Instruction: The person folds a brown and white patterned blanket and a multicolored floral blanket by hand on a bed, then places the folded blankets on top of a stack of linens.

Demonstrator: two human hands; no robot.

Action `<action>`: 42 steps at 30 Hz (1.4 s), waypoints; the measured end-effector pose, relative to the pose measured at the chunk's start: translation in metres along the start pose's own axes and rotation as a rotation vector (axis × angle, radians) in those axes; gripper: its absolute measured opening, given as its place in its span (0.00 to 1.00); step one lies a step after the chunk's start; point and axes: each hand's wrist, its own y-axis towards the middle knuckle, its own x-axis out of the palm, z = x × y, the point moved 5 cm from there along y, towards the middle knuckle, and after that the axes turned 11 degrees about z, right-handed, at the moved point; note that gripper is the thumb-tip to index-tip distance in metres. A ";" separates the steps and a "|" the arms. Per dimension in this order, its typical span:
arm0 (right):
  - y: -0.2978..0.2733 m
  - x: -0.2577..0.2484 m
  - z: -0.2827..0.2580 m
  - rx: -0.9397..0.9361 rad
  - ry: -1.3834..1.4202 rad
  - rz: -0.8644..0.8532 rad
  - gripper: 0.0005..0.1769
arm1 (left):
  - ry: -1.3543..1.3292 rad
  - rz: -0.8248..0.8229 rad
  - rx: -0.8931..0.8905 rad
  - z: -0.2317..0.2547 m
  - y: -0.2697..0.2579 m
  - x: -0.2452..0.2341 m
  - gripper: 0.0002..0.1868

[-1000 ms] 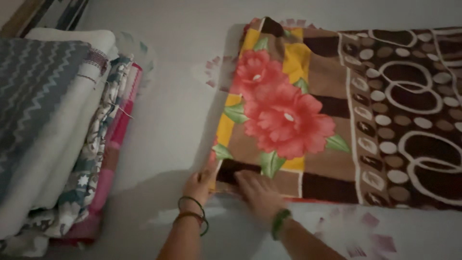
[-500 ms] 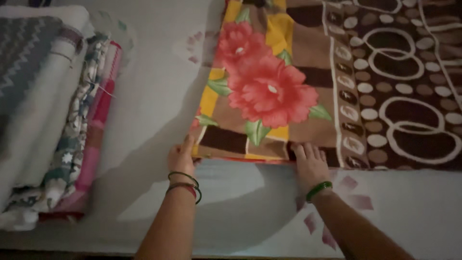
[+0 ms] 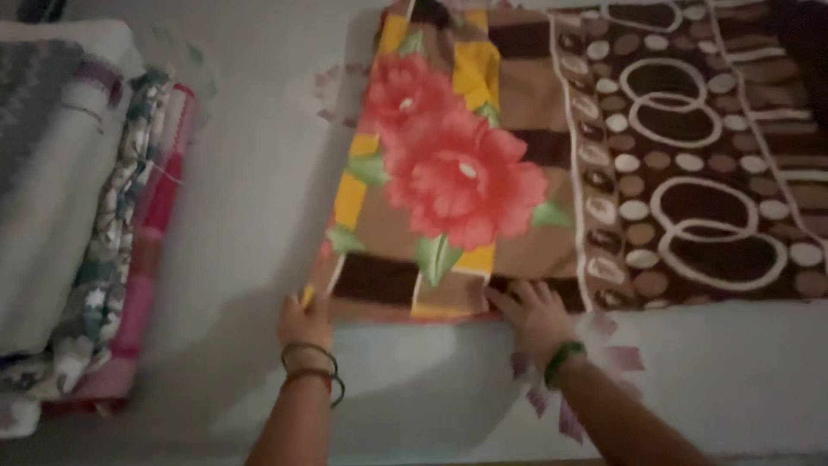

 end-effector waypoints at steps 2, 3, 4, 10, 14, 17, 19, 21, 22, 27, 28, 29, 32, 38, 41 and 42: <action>0.000 -0.009 -0.005 0.037 0.083 0.052 0.40 | 0.082 -0.013 0.040 0.019 -0.004 0.003 0.26; 0.003 -0.014 -0.006 0.062 0.183 0.087 0.28 | 0.128 -0.048 -0.005 0.024 -0.010 0.001 0.25; 0.009 -0.017 -0.002 0.061 0.172 0.100 0.28 | 0.174 -0.083 -0.051 0.031 -0.012 0.001 0.24; 0.031 -0.013 0.008 0.046 0.419 0.163 0.11 | 0.277 -0.218 -0.049 0.085 0.009 0.001 0.32; 0.051 -0.001 0.018 0.226 0.421 0.122 0.11 | 0.218 -0.290 -0.050 0.092 0.037 0.034 0.31; 0.080 0.005 0.026 0.212 0.308 0.213 0.17 | 0.114 -0.317 0.003 0.089 0.067 0.065 0.33; 0.096 0.012 0.039 0.249 0.180 0.236 0.24 | -0.018 -0.318 -0.065 0.088 0.084 0.085 0.36; 0.105 0.025 0.065 0.403 0.095 0.175 0.43 | -0.112 -0.325 0.001 0.096 0.104 0.104 0.37; 0.106 0.029 0.076 0.413 0.090 0.177 0.43 | -0.203 -0.331 0.060 0.102 0.112 0.113 0.39; 0.099 0.049 0.101 0.475 0.007 0.180 0.47 | -0.123 -0.366 0.083 0.113 0.158 0.142 0.36; 0.099 0.050 0.100 0.484 0.004 0.178 0.47 | -0.121 -0.407 0.106 0.119 0.163 0.145 0.36; 0.099 0.045 0.097 0.451 0.006 0.240 0.45 | -0.118 -0.418 0.109 0.125 0.165 0.145 0.36; 0.107 0.039 0.099 0.592 -0.012 0.011 0.42 | -0.128 -0.563 -0.439 0.119 0.168 0.143 0.36; 0.177 0.057 0.118 0.612 -0.007 0.150 0.35 | -0.677 -0.678 -0.568 0.152 0.197 0.196 0.30; 0.207 0.090 0.109 0.402 0.069 0.360 0.39 | -0.619 -0.757 -0.480 0.160 0.214 0.225 0.28; 0.206 0.106 0.106 0.368 -0.002 0.298 0.43 | -0.693 -0.748 -0.343 0.166 0.222 0.234 0.24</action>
